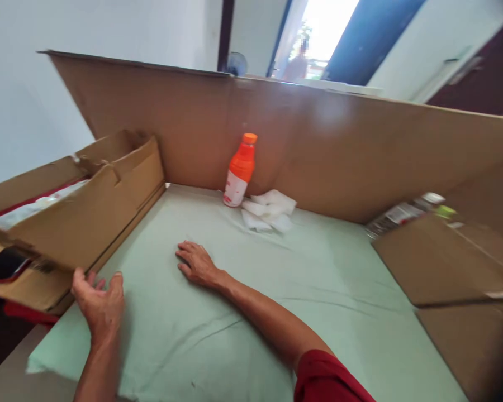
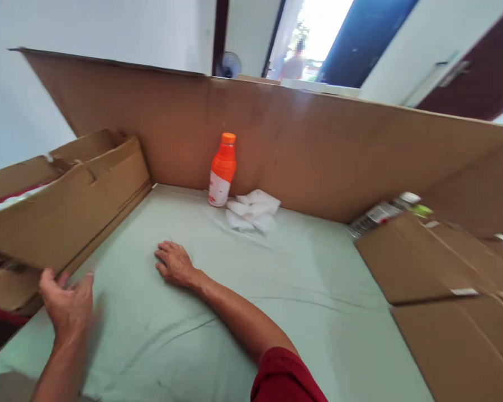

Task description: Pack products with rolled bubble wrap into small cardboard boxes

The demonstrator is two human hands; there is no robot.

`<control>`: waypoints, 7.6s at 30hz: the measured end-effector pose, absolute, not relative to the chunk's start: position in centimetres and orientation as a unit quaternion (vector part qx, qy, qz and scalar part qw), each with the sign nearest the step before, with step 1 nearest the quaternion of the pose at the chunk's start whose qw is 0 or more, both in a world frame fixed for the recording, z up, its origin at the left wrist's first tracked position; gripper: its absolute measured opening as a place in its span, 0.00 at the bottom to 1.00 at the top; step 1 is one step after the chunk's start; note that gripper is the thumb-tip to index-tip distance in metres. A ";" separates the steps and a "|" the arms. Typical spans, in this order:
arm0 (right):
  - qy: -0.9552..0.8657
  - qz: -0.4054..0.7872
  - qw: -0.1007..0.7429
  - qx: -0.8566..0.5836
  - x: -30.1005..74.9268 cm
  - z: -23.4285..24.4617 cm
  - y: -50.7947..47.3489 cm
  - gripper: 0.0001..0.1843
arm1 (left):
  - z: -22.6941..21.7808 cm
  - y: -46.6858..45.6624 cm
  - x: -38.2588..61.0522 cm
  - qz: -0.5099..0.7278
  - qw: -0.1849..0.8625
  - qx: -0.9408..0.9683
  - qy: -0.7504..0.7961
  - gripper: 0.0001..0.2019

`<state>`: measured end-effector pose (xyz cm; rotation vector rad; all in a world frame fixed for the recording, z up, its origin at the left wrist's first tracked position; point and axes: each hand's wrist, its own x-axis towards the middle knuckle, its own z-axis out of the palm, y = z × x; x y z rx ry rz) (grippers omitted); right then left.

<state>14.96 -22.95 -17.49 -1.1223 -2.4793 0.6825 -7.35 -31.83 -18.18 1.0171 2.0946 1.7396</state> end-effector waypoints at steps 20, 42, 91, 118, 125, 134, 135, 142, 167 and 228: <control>-0.547 -0.259 0.130 -0.785 58.3 -6.3 -45.0 0.23 | -22.3 -43.6 19.1 0.277 0.106 0.893 0.340 0.21; -0.685 -0.162 0.189 -0.685 50.7 -1.3 -49.4 0.15 | -18.4 -42.4 17.3 0.325 0.404 0.754 0.404 0.26; -0.579 0.266 0.466 -0.614 48.3 -11.3 -25.7 0.20 | -18.1 -33.6 15.3 0.487 0.399 0.513 0.584 0.22; -0.686 0.030 0.328 -0.649 43.0 -8.4 -9.6 0.19 | -20.5 -33.6 14.3 0.450 0.373 0.510 0.632 0.23; -0.643 -0.098 0.469 -0.597 49.0 -6.2 -22.7 0.16 | -17.8 -33.2 14.9 0.458 0.374 0.535 0.603 0.21; -0.663 0.043 0.331 -0.670 50.5 -16.4 -41.6 0.11 | -17.1 -33.6 14.1 0.448 0.406 0.527 0.598 0.18; -0.649 0.050 0.336 -0.680 50.0 -16.6 -43.0 0.11 | -17.0 -33.7 14.1 0.451 0.408 0.528 0.593 0.17; -0.611 0.119 0.442 -0.646 44.1 -14.1 -42.6 0.18 | -17.0 -33.8 14.2 0.474 0.399 0.527 0.581 0.19; -0.622 0.229 0.402 -0.633 44.9 -13.3 -39.9 0.24 | -17.5 -33.5 13.6 0.451 0.343 0.581 0.585 0.27; -0.720 0.080 0.252 -0.642 42.3 -18.0 -44.3 0.35 | -19.6 -33.1 14.0 0.529 0.328 0.545 0.562 0.27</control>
